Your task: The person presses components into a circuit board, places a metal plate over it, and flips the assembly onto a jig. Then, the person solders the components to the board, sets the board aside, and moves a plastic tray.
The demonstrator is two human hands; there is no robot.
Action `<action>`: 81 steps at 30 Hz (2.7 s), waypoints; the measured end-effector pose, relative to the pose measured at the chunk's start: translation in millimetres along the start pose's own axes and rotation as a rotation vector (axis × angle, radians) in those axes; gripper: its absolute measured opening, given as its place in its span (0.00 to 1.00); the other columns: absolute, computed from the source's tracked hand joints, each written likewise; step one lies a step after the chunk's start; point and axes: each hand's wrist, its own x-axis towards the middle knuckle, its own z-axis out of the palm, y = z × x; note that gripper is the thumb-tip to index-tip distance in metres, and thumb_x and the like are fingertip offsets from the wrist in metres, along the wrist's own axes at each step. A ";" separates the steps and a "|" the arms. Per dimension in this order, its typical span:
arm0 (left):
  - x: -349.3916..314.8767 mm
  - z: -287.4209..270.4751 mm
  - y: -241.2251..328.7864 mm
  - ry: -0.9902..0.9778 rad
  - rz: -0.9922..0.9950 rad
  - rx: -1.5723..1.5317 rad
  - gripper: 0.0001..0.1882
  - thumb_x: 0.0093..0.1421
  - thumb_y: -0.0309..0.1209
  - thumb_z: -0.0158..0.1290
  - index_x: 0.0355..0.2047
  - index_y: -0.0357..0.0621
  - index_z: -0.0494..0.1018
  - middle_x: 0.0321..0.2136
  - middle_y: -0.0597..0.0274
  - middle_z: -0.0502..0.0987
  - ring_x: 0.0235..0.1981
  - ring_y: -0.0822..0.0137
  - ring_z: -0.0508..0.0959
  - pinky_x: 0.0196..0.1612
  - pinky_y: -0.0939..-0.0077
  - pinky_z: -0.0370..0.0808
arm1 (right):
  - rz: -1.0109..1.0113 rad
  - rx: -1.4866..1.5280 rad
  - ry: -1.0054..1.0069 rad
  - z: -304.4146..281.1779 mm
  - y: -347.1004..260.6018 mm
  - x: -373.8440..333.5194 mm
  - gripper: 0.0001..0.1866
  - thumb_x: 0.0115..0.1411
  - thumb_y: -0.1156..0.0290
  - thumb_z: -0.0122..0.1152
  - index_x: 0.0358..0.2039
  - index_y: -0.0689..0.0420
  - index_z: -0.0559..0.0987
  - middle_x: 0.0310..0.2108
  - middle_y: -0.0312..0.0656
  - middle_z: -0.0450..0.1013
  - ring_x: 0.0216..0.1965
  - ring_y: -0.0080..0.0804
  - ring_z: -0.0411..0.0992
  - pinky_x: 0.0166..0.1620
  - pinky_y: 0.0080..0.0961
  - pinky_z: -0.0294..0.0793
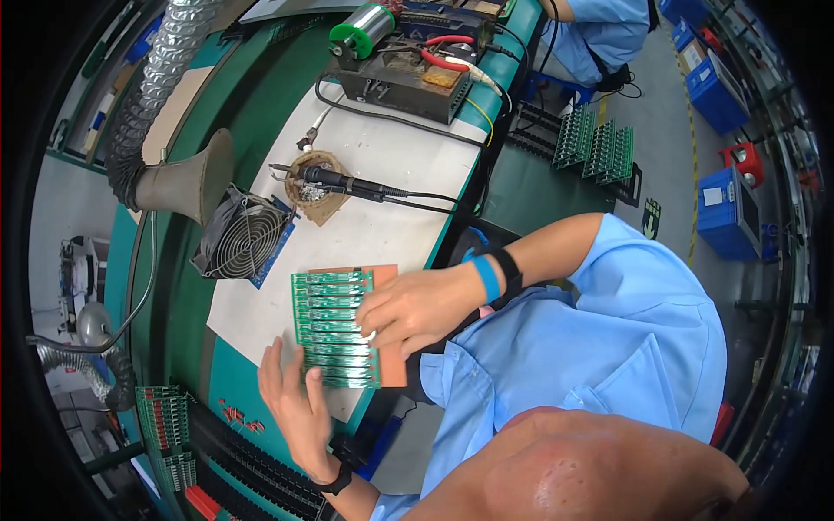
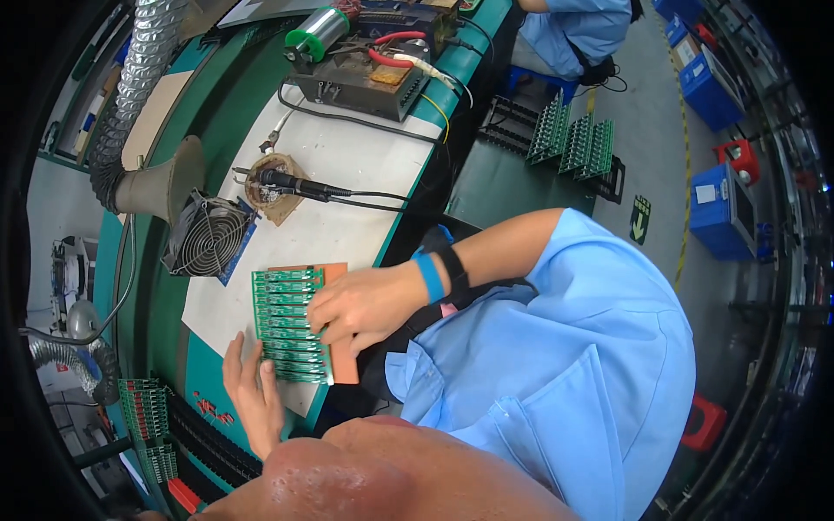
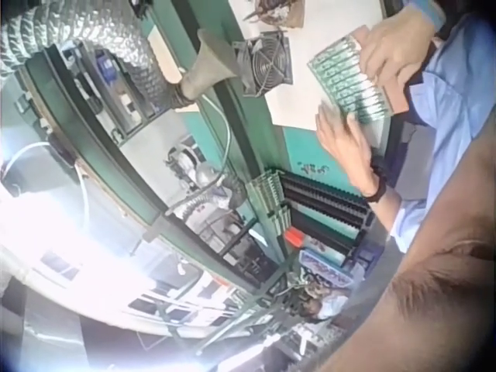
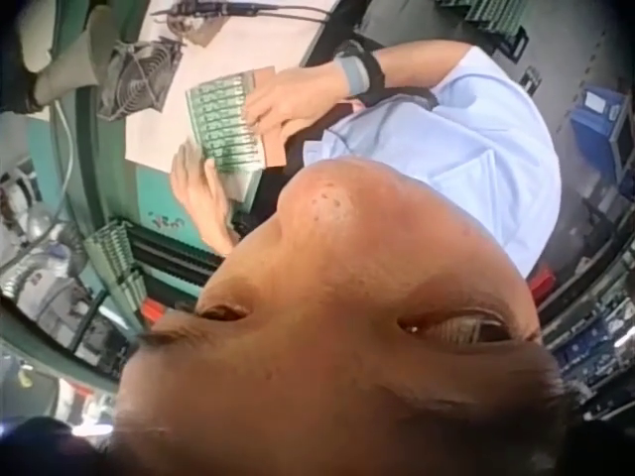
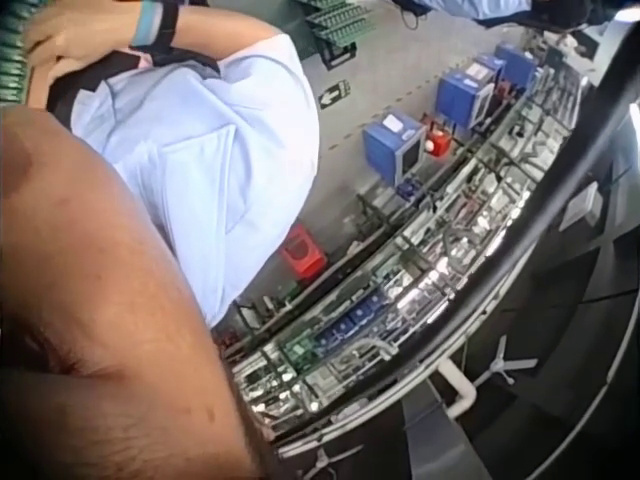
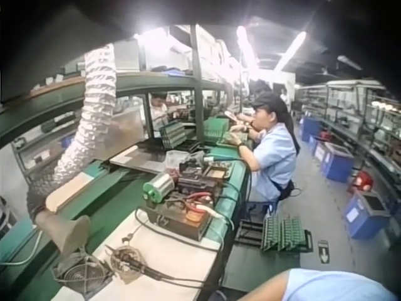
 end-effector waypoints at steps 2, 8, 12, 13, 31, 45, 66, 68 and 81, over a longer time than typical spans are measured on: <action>3.8 -3.4 -5.9 0.011 -0.023 0.058 0.24 0.69 0.41 0.54 0.55 0.33 0.77 0.65 0.42 0.69 0.67 0.41 0.65 0.69 0.50 0.59 | 0.032 0.018 0.013 11.1 -2.2 15.5 0.21 0.43 0.65 0.75 0.36 0.63 0.81 0.44 0.47 0.75 0.51 0.48 0.73 0.52 0.40 0.76; 26.2 -1.9 -20.6 0.055 -0.041 0.157 0.32 0.58 0.42 0.67 0.56 0.33 0.75 0.63 0.41 0.70 0.64 0.42 0.69 0.67 0.53 0.64 | 0.233 -0.094 0.027 39.9 -8.7 41.1 0.17 0.46 0.69 0.73 0.36 0.61 0.80 0.44 0.46 0.73 0.47 0.47 0.72 0.49 0.41 0.76; 15.6 4.1 -20.0 0.051 -0.146 0.101 0.35 0.54 0.41 0.70 0.57 0.33 0.74 0.64 0.41 0.70 0.65 0.44 0.69 0.66 0.54 0.66 | 0.189 -0.029 0.090 41.7 -10.5 37.0 0.16 0.49 0.69 0.72 0.37 0.62 0.81 0.45 0.46 0.74 0.45 0.47 0.73 0.49 0.41 0.75; 17.2 5.9 -18.6 0.061 -0.157 0.069 0.35 0.53 0.41 0.70 0.57 0.33 0.74 0.64 0.41 0.70 0.65 0.44 0.69 0.66 0.54 0.66 | 0.157 0.005 0.135 33.4 -9.4 37.7 0.16 0.52 0.69 0.72 0.39 0.62 0.81 0.46 0.46 0.74 0.45 0.45 0.73 0.49 0.41 0.75; 14.7 8.7 -18.0 0.006 -0.213 0.065 0.39 0.57 0.41 0.67 0.64 0.33 0.67 0.66 0.39 0.67 0.67 0.43 0.66 0.68 0.51 0.63 | 0.635 0.838 0.970 -44.8 42.4 -5.3 0.24 0.76 0.62 0.52 0.68 0.58 0.64 0.52 0.49 0.75 0.45 0.29 0.74 0.50 0.32 0.76; 66.9 26.1 39.8 0.132 0.028 0.125 0.34 0.59 0.40 0.67 0.62 0.39 0.72 0.65 0.41 0.69 0.67 0.40 0.67 0.67 0.52 0.66 | 0.383 0.570 0.815 -61.1 23.1 -38.8 0.22 0.73 0.71 0.53 0.65 0.61 0.65 0.47 0.53 0.75 0.42 0.40 0.77 0.49 0.38 0.78; 85.1 43.6 15.1 0.310 -0.060 -0.061 0.26 0.55 0.37 0.68 0.52 0.36 0.78 0.56 0.40 0.77 0.56 0.42 0.76 0.60 0.51 0.70 | 0.615 0.362 0.280 -63.7 39.0 -2.3 0.21 0.55 0.82 0.71 0.49 0.65 0.76 0.41 0.43 0.78 0.41 0.25 0.78 0.45 0.20 0.76; 86.1 45.5 14.0 0.302 -0.070 -0.077 0.26 0.55 0.37 0.68 0.52 0.36 0.78 0.55 0.41 0.77 0.57 0.42 0.76 0.60 0.52 0.70 | 0.603 0.343 0.255 -66.2 39.8 -1.4 0.21 0.55 0.82 0.71 0.49 0.65 0.76 0.40 0.44 0.77 0.40 0.25 0.78 0.44 0.20 0.76; 87.1 48.1 20.6 0.327 -0.055 0.012 0.24 0.56 0.36 0.68 0.51 0.36 0.79 0.52 0.47 0.80 0.51 0.46 0.79 0.55 0.58 0.76 | 0.550 0.352 0.259 -61.2 44.3 2.8 0.23 0.51 0.85 0.72 0.48 0.68 0.76 0.40 0.48 0.78 0.39 0.31 0.78 0.44 0.23 0.78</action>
